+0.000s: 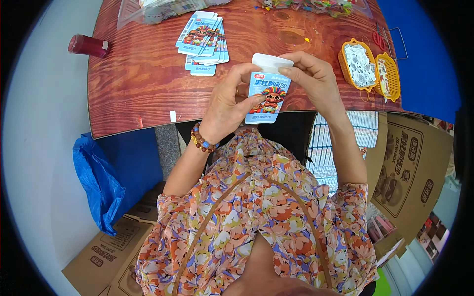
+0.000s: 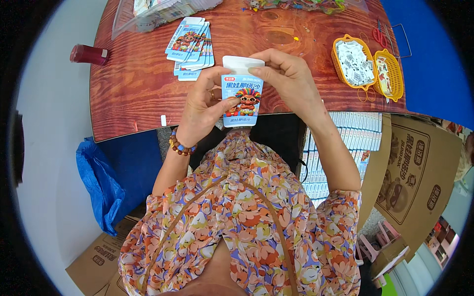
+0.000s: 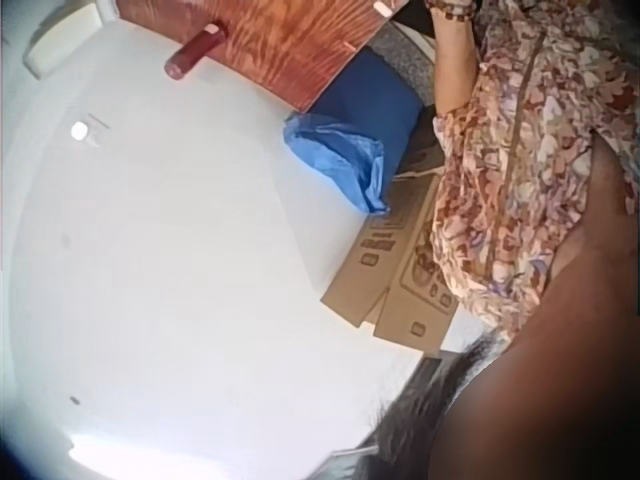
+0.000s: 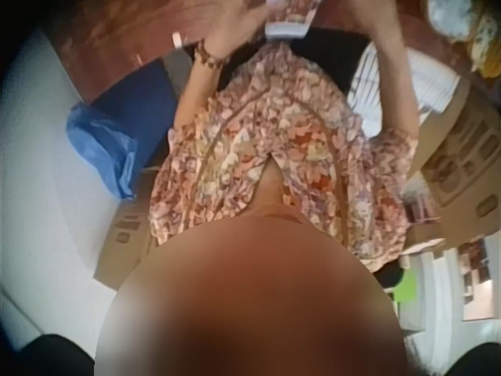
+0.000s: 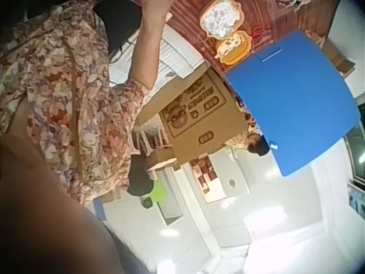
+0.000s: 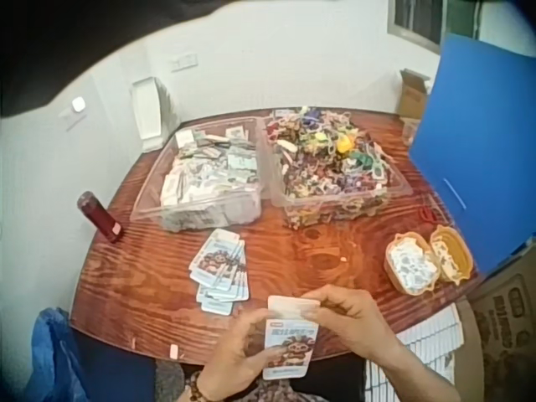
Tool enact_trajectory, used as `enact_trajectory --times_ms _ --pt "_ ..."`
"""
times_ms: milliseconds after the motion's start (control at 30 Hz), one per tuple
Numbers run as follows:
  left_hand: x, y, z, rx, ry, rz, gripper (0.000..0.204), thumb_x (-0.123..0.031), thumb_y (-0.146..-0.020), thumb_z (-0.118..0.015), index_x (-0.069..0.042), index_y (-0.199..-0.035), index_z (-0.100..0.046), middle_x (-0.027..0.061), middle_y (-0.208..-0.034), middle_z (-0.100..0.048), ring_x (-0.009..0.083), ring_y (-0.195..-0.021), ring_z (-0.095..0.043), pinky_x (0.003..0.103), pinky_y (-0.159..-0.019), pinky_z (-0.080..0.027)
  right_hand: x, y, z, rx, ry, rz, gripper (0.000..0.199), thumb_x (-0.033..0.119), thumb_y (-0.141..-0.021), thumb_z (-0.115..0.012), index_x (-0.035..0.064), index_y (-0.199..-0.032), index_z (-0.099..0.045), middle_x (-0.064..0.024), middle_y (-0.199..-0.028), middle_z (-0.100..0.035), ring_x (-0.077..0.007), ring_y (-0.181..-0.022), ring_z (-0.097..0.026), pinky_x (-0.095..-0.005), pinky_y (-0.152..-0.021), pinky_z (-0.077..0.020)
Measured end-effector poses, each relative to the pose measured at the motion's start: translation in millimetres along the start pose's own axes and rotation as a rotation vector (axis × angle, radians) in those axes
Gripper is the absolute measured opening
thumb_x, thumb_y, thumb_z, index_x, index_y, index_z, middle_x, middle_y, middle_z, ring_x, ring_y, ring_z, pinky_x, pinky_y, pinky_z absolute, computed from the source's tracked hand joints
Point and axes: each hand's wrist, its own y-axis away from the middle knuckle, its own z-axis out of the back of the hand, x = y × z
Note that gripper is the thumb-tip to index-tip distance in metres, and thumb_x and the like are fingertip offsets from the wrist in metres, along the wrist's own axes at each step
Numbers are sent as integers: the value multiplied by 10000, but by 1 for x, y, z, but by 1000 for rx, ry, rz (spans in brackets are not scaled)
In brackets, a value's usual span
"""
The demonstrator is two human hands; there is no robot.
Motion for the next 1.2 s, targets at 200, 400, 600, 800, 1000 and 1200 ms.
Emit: enact_trajectory --times_ms 200,400,600,800,1000,1200 --pt "-1 3 2 46 107 100 536 27 -847 -704 -71 -1320 -473 88 -1042 -639 152 -954 -646 304 -782 -555 -7 4 0 40 122 127 202 50 -945 -639 -19 -1126 -697 -57 -1069 -712 -123 -1008 -644 -285 -900 -516" --pt "-14 4 2 86 63 123 535 12 -850 -710 -86 -1317 -468 95 -1057 -641 160 -952 -651 302 -772 -556 1 2 7 114 -56 -39 208 77 -948 -640 -13 -1126 -696 -52 -1040 -716 -133 -1005 -656 -308 -910 -527" --pt "-13 6 1 110 33 162 550 -7 -853 -719 -85 -1319 -439 100 -1056 -640 172 -924 -672 309 -738 -562 -3 1 10 151 -66 -124 214 77 -940 -651 -12 -1129 -696 -41 -1016 -716 -95 -926 -662 -270 -843 -540" --pt "-9 8 -1 102 55 166 603 -6 -850 -723 -83 -1340 -379 111 -1019 -632 175 -877 -682 306 -719 -565 -1 3 8 112 48 -122 213 37 -905 -681 -11 -1107 -730 -57 -986 -741 -95 -908 -676 -252 -826 -545" --pt "-6 8 -3 69 52 184 645 6 -827 -735 -78 -1345 -360 117 -1007 -630 171 -839 -678 315 -718 -567 3 6 7 109 144 -111 229 0 -907 -661 -17 -1127 -724 -85 -1046 -747 -117 -959 -686 -264 -858 -553" --pt "-9 8 -4 48 92 206 675 16 -826 -726 -85 -1402 -388 99 -997 -650 151 -880 -671 303 -750 -553 9 14 4 195 350 111 329 -9 -926 -629 2 -1253 -658 -110 -1218 -691 -147 -1086 -654 -280 -882 -559"
